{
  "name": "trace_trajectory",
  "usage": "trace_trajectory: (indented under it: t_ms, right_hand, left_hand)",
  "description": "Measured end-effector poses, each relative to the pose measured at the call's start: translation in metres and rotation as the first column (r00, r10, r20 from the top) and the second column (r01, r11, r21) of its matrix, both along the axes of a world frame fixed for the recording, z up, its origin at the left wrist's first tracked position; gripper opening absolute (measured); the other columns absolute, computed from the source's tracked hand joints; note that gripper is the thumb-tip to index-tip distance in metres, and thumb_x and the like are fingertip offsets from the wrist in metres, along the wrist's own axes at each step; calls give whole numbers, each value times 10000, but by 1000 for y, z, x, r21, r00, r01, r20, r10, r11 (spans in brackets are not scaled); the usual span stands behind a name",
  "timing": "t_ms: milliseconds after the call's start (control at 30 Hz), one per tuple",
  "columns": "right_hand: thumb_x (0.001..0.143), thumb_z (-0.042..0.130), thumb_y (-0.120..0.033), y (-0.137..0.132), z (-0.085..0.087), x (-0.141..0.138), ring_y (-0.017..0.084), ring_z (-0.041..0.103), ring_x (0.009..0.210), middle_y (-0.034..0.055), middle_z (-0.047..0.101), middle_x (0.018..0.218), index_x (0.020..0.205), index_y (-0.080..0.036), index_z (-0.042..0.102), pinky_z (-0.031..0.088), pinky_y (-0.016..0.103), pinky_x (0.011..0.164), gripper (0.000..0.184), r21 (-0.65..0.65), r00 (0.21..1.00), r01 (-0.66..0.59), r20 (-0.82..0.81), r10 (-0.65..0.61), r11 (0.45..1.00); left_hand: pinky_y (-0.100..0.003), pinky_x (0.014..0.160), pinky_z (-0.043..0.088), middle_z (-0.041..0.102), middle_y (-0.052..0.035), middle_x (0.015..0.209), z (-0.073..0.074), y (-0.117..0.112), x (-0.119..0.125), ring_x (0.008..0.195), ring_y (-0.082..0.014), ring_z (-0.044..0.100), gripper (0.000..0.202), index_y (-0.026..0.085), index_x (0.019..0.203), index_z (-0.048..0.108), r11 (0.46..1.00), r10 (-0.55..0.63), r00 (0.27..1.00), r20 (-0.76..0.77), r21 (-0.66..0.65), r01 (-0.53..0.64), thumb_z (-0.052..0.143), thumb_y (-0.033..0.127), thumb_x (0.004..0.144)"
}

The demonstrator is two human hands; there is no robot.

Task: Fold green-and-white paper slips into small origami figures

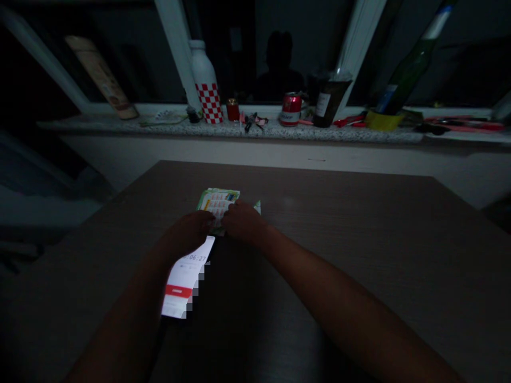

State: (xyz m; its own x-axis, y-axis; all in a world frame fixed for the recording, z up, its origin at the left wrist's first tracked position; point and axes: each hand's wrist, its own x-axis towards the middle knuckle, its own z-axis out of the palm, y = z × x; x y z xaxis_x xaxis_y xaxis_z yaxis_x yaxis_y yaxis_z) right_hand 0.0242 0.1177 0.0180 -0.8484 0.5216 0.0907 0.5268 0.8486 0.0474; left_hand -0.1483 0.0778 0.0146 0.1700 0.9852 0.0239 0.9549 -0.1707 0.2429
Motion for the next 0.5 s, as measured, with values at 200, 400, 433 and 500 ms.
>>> trace_trajectory:
  t_ms: [200, 400, 433, 500]
  right_hand:
    - [876, 546, -170, 3, -1, 3, 260, 662, 827, 160, 738, 852, 855, -104, 745, 431, 343, 761, 210, -45, 991, 78, -109, -82, 996]
    - [835, 637, -213, 2, 6, 19, 217, 687, 757, 84, 762, 827, 833, -184, 768, 450, 288, 693, 134, -166, 923, 102, -352, -156, 981]
    - [833, 643, -207, 0, 8, 23, 210, 692, 764, 76, 766, 842, 836, -189, 768, 455, 282, 701, 127, -187, 897, 101, -408, -171, 977]
    - [835, 653, -208, -4, 11, 31, 199, 701, 780, 67, 769, 879, 857, -191, 768, 468, 274, 720, 119, -230, 820, 101, -531, -212, 968]
  left_hand:
    - [-314, 800, 491, 702, -114, 1034, 9, -6, 4, 953, -242, 655, 351, 173, 1014, 651, 1000, 2, 1000, -4, 2, -2, 502, 29, 731]
    - [-390, 935, 452, 634, -153, 1190, 19, -10, 8, 1088, -270, 598, 417, 124, 1164, 591, 990, 3, 998, 59, 140, -11, 445, 49, 781]
    - [-397, 959, 439, 618, -155, 1219, 21, -11, 9, 1113, -271, 583, 413, 120, 1189, 577, 982, -5, 996, 88, 187, -11, 442, 71, 801]
    - [-392, 984, 426, 602, -140, 1245, 25, -13, 11, 1139, -258, 565, 373, 128, 1209, 566, 952, -19, 980, 199, 303, -43, 427, 153, 863]
